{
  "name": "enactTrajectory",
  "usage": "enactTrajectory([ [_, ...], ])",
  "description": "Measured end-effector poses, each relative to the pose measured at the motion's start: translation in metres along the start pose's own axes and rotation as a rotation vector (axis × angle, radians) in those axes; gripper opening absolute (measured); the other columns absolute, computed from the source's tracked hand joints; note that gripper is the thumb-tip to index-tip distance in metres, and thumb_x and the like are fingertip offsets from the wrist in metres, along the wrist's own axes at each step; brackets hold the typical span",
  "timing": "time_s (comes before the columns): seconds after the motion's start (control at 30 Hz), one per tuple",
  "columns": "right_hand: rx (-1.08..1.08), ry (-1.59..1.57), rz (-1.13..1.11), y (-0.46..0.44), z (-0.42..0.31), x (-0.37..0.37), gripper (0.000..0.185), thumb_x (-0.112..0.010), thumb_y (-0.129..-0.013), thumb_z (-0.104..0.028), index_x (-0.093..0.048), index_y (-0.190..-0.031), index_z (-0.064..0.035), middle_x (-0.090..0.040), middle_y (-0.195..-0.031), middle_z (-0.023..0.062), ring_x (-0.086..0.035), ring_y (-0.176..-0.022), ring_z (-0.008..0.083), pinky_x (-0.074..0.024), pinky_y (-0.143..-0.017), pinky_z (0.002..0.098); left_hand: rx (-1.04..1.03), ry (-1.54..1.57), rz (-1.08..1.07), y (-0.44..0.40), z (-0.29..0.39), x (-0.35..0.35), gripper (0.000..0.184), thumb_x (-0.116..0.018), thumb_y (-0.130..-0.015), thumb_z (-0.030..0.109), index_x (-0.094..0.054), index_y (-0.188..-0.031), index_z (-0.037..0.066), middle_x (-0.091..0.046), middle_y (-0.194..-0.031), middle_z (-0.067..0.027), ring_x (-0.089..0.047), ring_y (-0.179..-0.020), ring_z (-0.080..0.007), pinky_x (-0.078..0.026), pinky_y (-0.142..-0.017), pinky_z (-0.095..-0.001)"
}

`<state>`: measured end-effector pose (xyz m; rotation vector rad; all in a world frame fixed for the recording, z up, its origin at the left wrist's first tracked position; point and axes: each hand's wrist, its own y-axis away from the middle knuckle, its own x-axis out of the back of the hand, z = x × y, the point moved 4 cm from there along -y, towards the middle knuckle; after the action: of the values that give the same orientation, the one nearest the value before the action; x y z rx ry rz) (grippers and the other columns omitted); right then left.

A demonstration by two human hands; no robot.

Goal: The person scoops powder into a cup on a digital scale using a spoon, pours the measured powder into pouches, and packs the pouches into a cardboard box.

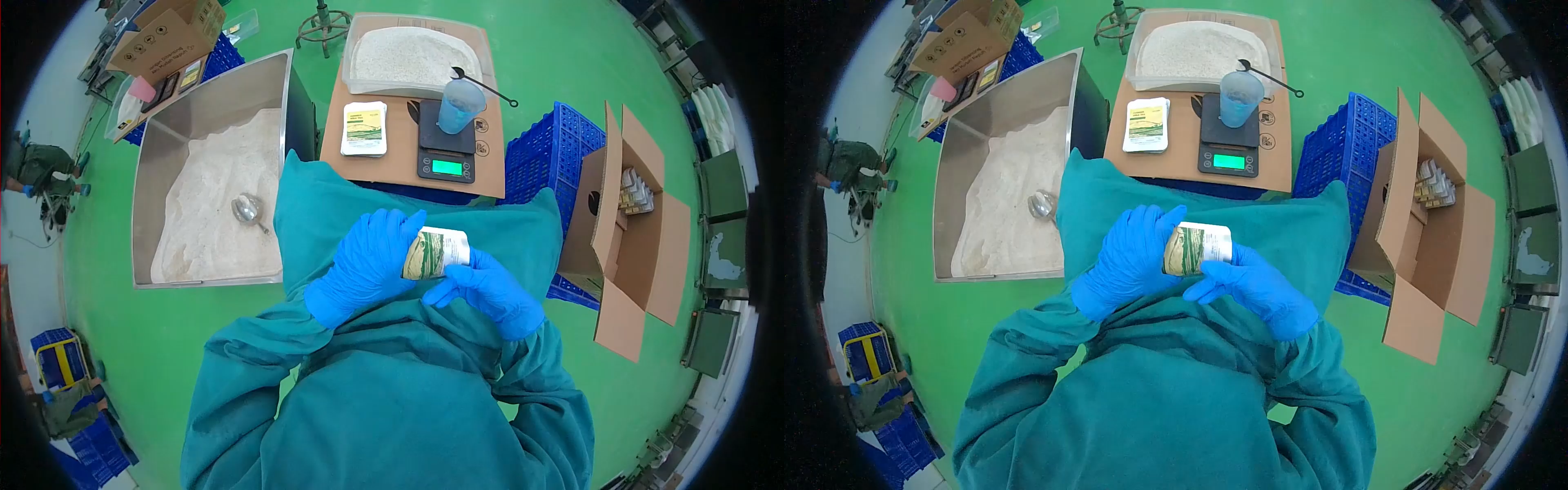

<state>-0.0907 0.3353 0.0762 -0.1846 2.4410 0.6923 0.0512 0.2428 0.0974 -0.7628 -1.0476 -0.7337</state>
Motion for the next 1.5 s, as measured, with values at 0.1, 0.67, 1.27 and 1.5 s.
enactTrajectory([
  [0.1, -0.035, 0.055, 0.006, 0.000, -0.001, -0.002, 0.048, -0.057, -0.091, -0.018, -0.040, -0.132, 0.0026, -0.058, -0.116, 0.0160, -0.066, -0.089, 0.0256, -0.0545, -0.075, 0.0329, -0.047, -0.027, -0.008, -0.006, 0.002, 0.006, 0.077, -0.078, -0.058, 0.035, -0.049, -0.121, 0.004, -0.052, -0.097, -0.0111, -0.051, -0.090, -0.0271, -0.039, -0.086, -0.0424],
  [0.67, 0.474, 1.643, -0.191, 0.026, -0.032, -0.033, 0.040, -0.068, -0.077, -0.037, -0.061, -0.099, -0.0040, -0.063, -0.083, 0.0166, -0.060, -0.068, 0.0363, -0.0485, -0.063, 0.0435, -0.085, 0.851, -0.522, -0.010, 0.013, -0.001, 0.071, -0.075, -0.052, 0.018, -0.051, -0.119, 0.008, -0.057, -0.108, -0.0138, -0.056, -0.100, -0.0327, -0.044, -0.088, -0.0399],
  [1.27, 0.493, 1.813, -0.160, -0.009, -0.109, -0.053, 0.038, -0.070, -0.077, -0.031, -0.062, -0.096, 0.0005, -0.064, -0.088, 0.0194, -0.063, -0.083, 0.0340, -0.0507, -0.074, 0.0409, -0.117, 0.662, -0.070, -0.043, -0.031, -0.005, 0.062, -0.077, -0.063, 0.016, -0.051, -0.119, 0.007, -0.054, -0.117, -0.0110, -0.053, -0.108, -0.0279, -0.041, -0.095, -0.0375],
  [1.5, 0.757, 0.924, 0.968, -0.073, -0.206, 0.171, 0.037, -0.065, -0.085, -0.017, -0.056, -0.116, 0.0011, -0.065, -0.093, 0.0107, -0.061, -0.086, 0.0143, -0.0480, -0.078, 0.0245, 0.134, 0.867, 0.530, -0.136, -0.165, -0.016, 0.071, -0.075, -0.067, 0.013, -0.040, -0.129, 0.007, -0.051, -0.119, -0.0108, -0.051, -0.110, -0.0233, -0.043, -0.092, -0.0358],
])
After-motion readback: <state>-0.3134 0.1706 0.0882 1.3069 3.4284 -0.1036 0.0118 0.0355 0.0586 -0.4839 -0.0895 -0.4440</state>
